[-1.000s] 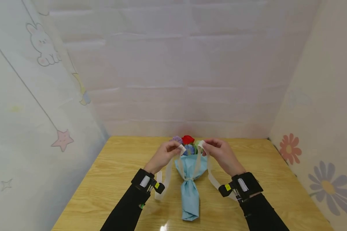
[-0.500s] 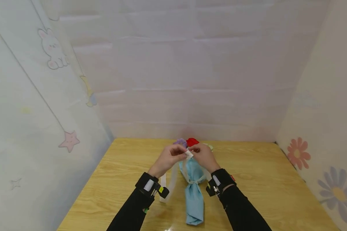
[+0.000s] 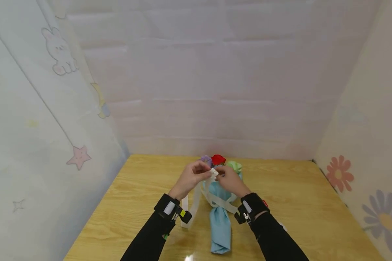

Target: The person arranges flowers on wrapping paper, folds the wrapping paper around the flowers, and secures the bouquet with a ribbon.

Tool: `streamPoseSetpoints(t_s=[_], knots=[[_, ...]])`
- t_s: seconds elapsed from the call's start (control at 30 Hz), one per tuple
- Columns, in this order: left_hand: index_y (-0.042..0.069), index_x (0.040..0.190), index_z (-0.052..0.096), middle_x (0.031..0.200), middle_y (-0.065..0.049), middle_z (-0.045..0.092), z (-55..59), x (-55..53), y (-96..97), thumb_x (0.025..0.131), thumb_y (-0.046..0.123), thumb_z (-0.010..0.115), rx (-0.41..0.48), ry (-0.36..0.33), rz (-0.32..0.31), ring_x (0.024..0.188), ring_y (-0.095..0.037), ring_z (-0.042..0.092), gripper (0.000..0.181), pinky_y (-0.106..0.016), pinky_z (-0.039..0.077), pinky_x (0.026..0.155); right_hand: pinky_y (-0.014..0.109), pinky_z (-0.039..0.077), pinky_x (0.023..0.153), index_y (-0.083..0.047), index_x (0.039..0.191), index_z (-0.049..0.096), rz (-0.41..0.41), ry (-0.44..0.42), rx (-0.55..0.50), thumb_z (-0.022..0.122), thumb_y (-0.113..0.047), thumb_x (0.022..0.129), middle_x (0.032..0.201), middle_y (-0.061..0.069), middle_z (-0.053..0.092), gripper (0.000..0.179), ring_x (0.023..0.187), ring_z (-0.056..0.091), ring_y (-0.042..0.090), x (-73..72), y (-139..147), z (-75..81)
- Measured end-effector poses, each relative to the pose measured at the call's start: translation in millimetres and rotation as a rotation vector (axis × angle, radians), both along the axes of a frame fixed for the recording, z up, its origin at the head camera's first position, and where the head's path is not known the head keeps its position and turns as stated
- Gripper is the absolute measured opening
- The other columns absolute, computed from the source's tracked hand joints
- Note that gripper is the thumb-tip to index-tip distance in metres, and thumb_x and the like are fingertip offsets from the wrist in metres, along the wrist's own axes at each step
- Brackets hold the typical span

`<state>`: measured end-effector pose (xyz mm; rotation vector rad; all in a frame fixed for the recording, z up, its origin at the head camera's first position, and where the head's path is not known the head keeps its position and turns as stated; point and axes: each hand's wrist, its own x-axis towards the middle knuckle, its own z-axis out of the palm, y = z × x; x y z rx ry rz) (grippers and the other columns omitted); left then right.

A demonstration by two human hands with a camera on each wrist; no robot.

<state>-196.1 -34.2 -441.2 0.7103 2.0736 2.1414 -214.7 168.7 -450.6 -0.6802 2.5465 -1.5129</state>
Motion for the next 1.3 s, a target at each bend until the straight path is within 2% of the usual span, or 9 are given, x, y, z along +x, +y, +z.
streamPoseSetpoints(t_s=[0.1, 0.2, 0.4, 0.63, 0.73, 0.83, 1.03, 1.13, 1.3], knots=[[-0.006, 0.112, 0.066, 0.108, -0.016, 0.070, -2.8, -4.6, 0.7, 0.096, 0.004, 0.071, 0.014, -0.010, 0.054, 0.092, -0.014, 0.064, 0.020, -0.024, 0.052, 0.082, 0.039, 0.057, 0.090, 0.007, 0.131, 0.062, 0.056, -0.072, -0.159, 0.052, -0.005, 0.102, 0.124, 0.021, 0.064, 0.033, 0.101, 0.066, 0.029, 8.1, 4.7, 16.9], [-0.004, 0.114, 0.066, 0.105, -0.014, 0.071, -3.8, -7.9, 1.6, 0.094, 0.005, 0.073, 0.023, -0.027, 0.095, 0.093, -0.015, 0.065, 0.023, -0.025, 0.053, 0.082, 0.041, 0.056, 0.091, 0.004, 0.133, 0.062, 0.078, -0.107, -0.221, 0.055, -0.015, 0.104, 0.128, 0.021, 0.064, 0.035, 0.104, 0.064, 0.037, 14.7, 7.1, 29.9], [-0.001, 0.114, 0.066, 0.107, -0.009, 0.068, -0.8, -8.2, 8.9, 0.095, 0.014, 0.075, -0.020, -0.011, 0.085, 0.094, -0.017, 0.067, 0.026, -0.030, 0.055, 0.085, 0.031, 0.057, 0.078, 0.002, 0.116, 0.069, -0.017, -0.008, -0.167, 0.066, -0.020, 0.101, 0.103, 0.017, 0.070, 0.026, 0.088, 0.067, 0.029, 23.2, 7.9, 38.9], [-0.010, 0.115, 0.066, 0.105, -0.014, 0.069, 0.3, -13.2, 11.8, 0.101, 0.014, 0.065, -0.068, -0.001, 0.029, 0.094, -0.018, 0.068, 0.028, -0.031, 0.057, 0.085, 0.028, 0.056, 0.067, 0.001, 0.105, 0.073, -0.102, 0.112, -0.141, 0.068, -0.015, 0.100, 0.089, 0.013, 0.070, 0.018, 0.074, 0.066, 0.021, 32.3, 19.5, 38.2], [-0.005, 0.111, 0.070, 0.103, -0.011, 0.069, 1.7, -19.0, 11.7, 0.101, 0.013, 0.065, -0.208, 0.077, 0.063, 0.093, -0.017, 0.067, 0.021, -0.029, 0.056, 0.084, 0.028, 0.056, 0.066, -0.003, 0.102, 0.074, -0.112, 0.174, -0.101, 0.069, -0.016, 0.099, 0.087, 0.008, 0.071, 0.014, 0.073, 0.065, 0.018, 37.2, 26.4, 38.7], [0.003, 0.106, 0.074, 0.099, -0.003, 0.070, 0.8, -24.2, 13.1, 0.099, 0.012, 0.069, -0.451, 0.157, 0.076, 0.090, -0.013, 0.064, 0.012, -0.026, 0.053, 0.080, 0.028, 0.055, 0.068, -0.006, 0.101, 0.076, -0.124, 0.217, -0.072, 0.069, -0.016, 0.099, 0.089, 0.004, 0.071, 0.012, 0.075, 0.065, 0.016, 43.2, 32.4, 38.3], [0.006, 0.102, 0.077, 0.094, 0.002, 0.071, -17.9, -28.0, 14.0, 0.097, 0.005, 0.068, -0.866, 0.232, -0.119, 0.086, -0.010, 0.064, 0.010, -0.021, 0.052, 0.074, 0.027, 0.054, 0.071, -0.007, 0.101, 0.077, -0.136, 0.220, -0.076, 0.070, -0.017, 0.098, 0.094, 0.003, 0.072, 0.012, 0.082, 0.068, 0.024, 47.9, 33.2, 33.7], [0.009, 0.094, 0.078, 0.089, 0.002, 0.071, -32.9, -27.4, 16.0, 0.095, 0.004, 0.069, -0.987, 0.274, -0.184, 0.080, -0.009, 0.063, 0.010, -0.021, 0.051, 0.070, 0.027, 0.055, 0.069, -0.007, 0.100, 0.077, -0.116, 0.223, -0.106, 0.071, -0.015, 0.098, 0.093, 0.005, 0.072, 0.010, 0.080, 0.068, 0.024, 48.0, 31.1, 31.8], [0.014, 0.081, 0.075, 0.075, 0.006, 0.064, -51.7, -23.0, 18.1, 0.087, -0.002, 0.072, -1.117, 0.284, -0.174, 0.066, -0.007, 0.054, 0.018, -0.021, 0.046, 0.060, 0.027, 0.054, 0.067, -0.006, 0.098, 0.077, -0.072, 0.227, -0.140, 0.070, -0.011, 0.097, 0.093, 0.007, 0.071, 0.008, 0.076, 0.066, 0.017, 48.6, 26.5, 27.6]])
